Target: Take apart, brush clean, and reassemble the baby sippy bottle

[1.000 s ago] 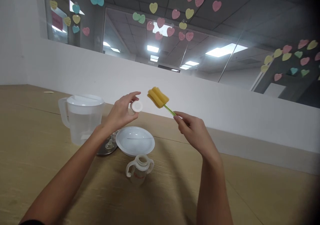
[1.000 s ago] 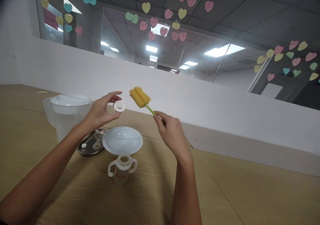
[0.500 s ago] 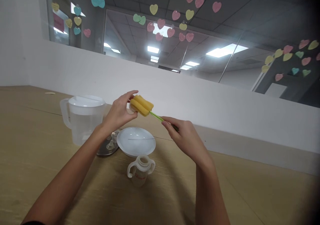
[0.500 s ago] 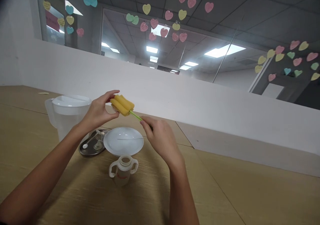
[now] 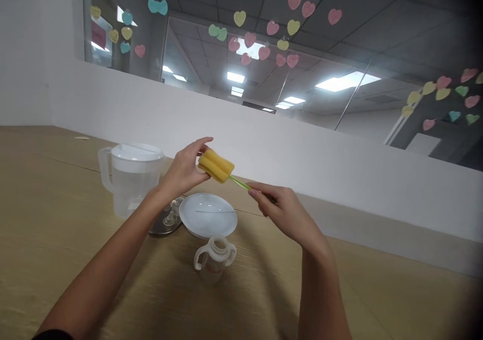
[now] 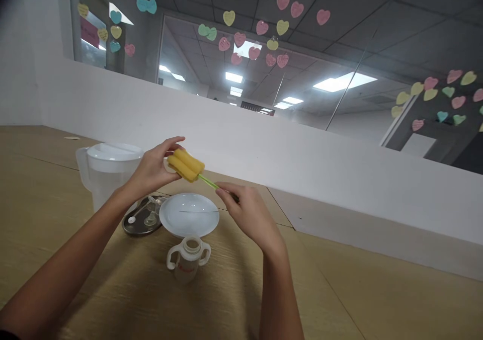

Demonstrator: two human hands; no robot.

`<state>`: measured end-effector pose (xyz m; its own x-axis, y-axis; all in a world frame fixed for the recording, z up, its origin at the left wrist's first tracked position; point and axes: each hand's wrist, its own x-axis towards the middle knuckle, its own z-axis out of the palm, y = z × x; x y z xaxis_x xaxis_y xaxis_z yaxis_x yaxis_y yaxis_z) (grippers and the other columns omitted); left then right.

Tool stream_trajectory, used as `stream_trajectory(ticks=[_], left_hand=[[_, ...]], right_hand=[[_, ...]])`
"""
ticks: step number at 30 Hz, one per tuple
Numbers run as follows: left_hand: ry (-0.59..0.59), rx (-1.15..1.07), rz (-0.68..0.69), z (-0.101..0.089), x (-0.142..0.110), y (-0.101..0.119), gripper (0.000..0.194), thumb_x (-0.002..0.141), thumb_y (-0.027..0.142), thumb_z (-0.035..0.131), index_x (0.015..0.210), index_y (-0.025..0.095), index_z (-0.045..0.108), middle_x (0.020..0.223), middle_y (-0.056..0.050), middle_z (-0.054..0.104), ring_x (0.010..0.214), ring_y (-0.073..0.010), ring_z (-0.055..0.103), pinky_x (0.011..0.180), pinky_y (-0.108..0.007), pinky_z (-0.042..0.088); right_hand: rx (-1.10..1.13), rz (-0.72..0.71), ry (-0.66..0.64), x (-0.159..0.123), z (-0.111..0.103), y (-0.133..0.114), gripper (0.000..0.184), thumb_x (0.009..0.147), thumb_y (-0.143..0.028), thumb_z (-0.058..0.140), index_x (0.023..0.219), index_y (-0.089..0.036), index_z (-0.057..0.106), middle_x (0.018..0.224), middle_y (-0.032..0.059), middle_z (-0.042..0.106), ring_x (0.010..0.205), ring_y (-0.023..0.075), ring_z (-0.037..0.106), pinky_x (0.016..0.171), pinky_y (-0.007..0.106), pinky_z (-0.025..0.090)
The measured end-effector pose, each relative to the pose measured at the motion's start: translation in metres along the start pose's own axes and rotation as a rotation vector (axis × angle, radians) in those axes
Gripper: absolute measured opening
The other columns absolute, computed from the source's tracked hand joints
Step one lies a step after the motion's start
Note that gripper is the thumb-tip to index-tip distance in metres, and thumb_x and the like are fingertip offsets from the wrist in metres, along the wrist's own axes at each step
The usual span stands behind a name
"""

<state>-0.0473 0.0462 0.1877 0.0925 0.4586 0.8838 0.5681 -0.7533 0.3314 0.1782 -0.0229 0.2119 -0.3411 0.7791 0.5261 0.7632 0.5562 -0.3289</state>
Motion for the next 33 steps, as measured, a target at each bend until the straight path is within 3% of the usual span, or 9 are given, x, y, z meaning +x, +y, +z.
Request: stream_trajectory(ticks=[11,21,24,29,33], left_hand=[[0.014,0.025,0.001,-0.001,0.0,0.001,0.063,0.063,0.013,0.059,0.124,0.019,0.045,0.107,-0.005,0.059,0.094,-0.0194,0.058,0.088,-0.034,0.046],[-0.031,0.087,0.038,-0.002,0.0,-0.001,0.058,0.068,0.016,0.056,0.124,0.019,0.044,0.11,-0.006,0.058,0.097,-0.0189,0.057,0.086,-0.034,0.047],[-0.137,0.213,-0.011,-0.007,0.0,-0.01,0.054,0.068,0.019,0.055,0.122,0.017,0.048,0.108,-0.008,0.058,0.098,-0.0202,0.057,0.087,-0.033,0.046],[-0.524,0.49,-0.185,-0.015,-0.003,-0.035,0.036,0.066,0.022,0.054,0.099,0.013,0.065,0.105,-0.011,0.063,0.095,-0.0249,0.06,0.085,-0.031,0.046],[-0.758,0.534,-0.385,-0.017,-0.007,-0.054,0.032,0.064,0.019,0.055,0.093,0.014,0.067,0.1,-0.01,0.067,0.092,-0.0222,0.062,0.076,-0.026,0.047]], right_hand=[[-0.22,-0.011,0.122,-0.001,0.006,-0.01,0.038,0.092,-0.038,0.033,0.088,-0.022,0.066,0.058,-0.0014,0.052,0.05,0.0108,0.036,0.051,0.023,0.027],[-0.166,0.017,0.159,-0.001,0.004,-0.005,0.038,0.091,-0.04,0.035,0.09,-0.02,0.067,0.055,-0.0024,0.048,0.051,0.0104,0.037,0.05,0.022,0.027],[-0.126,0.076,0.252,-0.001,0.001,-0.001,0.037,0.089,-0.043,0.039,0.097,-0.019,0.067,0.053,-0.0031,0.045,0.049,0.0105,0.038,0.049,0.022,0.028],[-0.109,0.111,0.283,-0.002,-0.005,0.002,0.037,0.087,-0.044,0.041,0.097,-0.02,0.068,0.051,-0.0037,0.042,0.048,0.0103,0.035,0.049,0.022,0.029],[-0.106,0.133,0.275,-0.003,-0.007,0.002,0.038,0.087,-0.045,0.041,0.097,-0.021,0.068,0.052,-0.0036,0.043,0.048,0.0102,0.035,0.049,0.022,0.029]])
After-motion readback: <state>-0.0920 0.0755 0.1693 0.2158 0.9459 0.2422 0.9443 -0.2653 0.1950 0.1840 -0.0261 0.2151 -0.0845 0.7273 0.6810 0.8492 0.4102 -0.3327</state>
